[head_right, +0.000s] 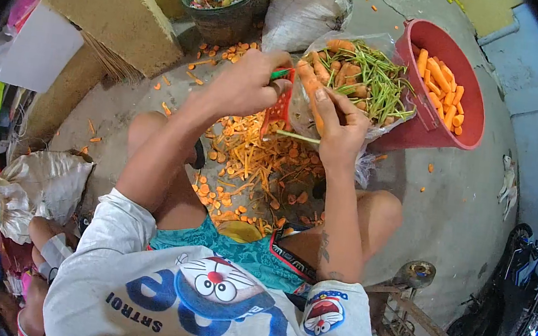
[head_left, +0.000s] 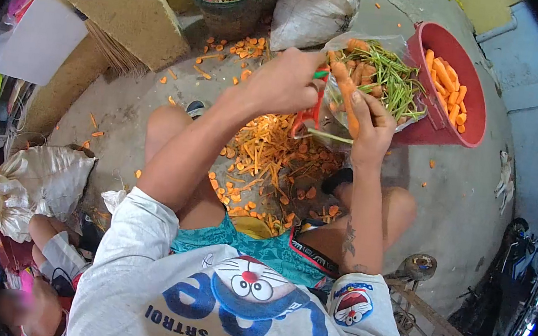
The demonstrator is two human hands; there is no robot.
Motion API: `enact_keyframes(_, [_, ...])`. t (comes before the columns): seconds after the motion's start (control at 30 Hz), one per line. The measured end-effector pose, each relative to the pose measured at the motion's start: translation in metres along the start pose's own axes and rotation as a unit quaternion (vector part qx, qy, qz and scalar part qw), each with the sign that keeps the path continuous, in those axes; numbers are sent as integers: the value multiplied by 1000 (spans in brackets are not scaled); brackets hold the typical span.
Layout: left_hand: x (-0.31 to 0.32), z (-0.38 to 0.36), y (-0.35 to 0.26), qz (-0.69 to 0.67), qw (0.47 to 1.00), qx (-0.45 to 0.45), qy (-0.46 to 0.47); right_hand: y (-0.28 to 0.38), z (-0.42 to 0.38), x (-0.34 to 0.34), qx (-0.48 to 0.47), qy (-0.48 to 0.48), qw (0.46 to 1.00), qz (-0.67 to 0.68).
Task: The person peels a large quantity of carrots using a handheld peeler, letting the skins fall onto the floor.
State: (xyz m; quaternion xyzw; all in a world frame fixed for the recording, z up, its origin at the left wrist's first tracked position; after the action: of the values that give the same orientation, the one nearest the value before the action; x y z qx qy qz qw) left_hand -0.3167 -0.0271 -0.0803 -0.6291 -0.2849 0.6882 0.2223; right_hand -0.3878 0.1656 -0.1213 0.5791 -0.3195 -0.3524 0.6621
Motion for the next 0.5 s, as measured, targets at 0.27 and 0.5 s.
enact_keyframes(0.27, [15,8,45,117,986,-64,97,0,6,-26,-3,-57,915,399])
enact_keyframes(0.5, [18,2,-4,114,991,-6,-67,-21,0,-9,101,-98,868,476])
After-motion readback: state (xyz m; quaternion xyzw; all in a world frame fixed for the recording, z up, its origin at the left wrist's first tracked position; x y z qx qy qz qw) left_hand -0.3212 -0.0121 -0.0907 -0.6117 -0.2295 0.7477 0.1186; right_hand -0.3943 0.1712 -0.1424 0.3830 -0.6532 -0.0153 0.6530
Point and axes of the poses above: each hand's wrist, its own z-axis towards the middle knuckle, its own x-axis out of the palm, y = z × x, the point moved 4 cm from there along z, towards the middle knuckle, and after that the axes turned 8 degrees about y, right-handed, at the moved point
